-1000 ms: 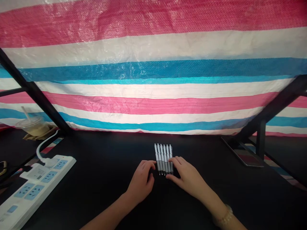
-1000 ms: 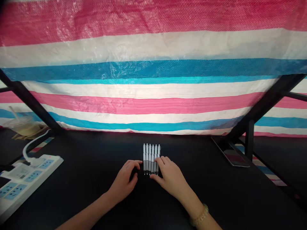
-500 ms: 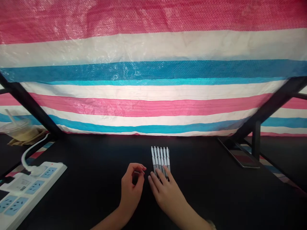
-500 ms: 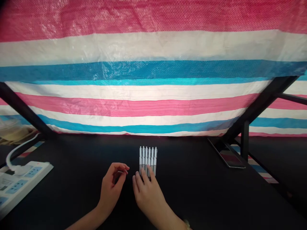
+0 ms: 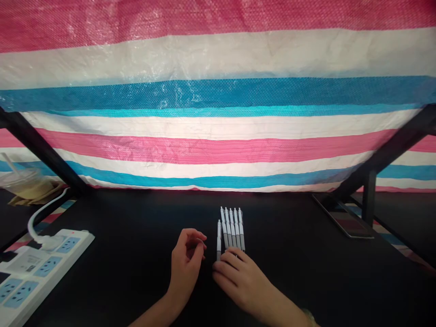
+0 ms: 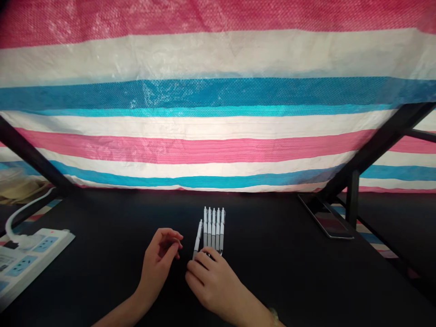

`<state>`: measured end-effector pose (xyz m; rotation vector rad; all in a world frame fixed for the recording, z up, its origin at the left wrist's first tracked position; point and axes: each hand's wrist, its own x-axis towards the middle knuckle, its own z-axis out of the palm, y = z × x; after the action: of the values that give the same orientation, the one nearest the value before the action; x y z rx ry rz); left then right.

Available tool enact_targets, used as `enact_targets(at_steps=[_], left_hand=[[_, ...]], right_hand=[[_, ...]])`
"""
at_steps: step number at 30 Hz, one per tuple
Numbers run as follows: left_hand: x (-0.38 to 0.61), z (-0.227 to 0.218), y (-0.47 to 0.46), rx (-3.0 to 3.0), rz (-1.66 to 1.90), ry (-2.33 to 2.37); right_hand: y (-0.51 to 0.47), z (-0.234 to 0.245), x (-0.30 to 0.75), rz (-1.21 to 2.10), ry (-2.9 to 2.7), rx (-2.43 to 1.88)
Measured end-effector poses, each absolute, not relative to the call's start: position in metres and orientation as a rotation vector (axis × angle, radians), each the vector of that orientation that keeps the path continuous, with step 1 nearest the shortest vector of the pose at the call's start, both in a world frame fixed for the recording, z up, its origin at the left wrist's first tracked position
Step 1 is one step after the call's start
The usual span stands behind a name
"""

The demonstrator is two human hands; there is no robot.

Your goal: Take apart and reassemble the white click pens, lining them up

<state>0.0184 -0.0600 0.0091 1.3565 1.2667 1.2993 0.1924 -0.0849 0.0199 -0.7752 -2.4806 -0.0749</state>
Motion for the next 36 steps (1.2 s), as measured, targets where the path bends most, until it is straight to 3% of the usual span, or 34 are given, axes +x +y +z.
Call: enact_targets(at_steps=[4, 8, 16, 18, 23, 25, 36], left_hand=[[0.019, 0.012, -0.054, 1.135, 1.098, 1.136], [0.022, 0.02, -0.05, 0.936, 0.906, 0.985], [0.017, 0.02, -0.046, 0.664, 0.95, 0.773], [0.015, 0.018, -0.043, 0.626, 0.983, 0.774], [0.013, 0.016, -0.04, 0.579, 0.955, 0.74], [0.014, 0.015, -0.042, 0.579, 0.929, 0.725], [0.019, 0.013, -0.046, 0.638, 0.92, 0.777]], right_hand=[[-0.09, 0.031, 0.2, 0.209, -2.232, -0.796], [-0.096, 0.037, 0.2, 0.247, -2.153, -0.69], [-0.104, 0.038, 0.19, 0.335, -2.25, -0.556], [-0.106, 0.031, 0.188, 0.602, -1.987, -0.691], [-0.108, 0.02, 0.182, 1.955, -0.975, -0.912], [-0.107, 0.017, 0.18, 2.255, -0.734, -0.846], [-0.105, 0.012, 0.182, 2.229, -0.735, -1.027]])
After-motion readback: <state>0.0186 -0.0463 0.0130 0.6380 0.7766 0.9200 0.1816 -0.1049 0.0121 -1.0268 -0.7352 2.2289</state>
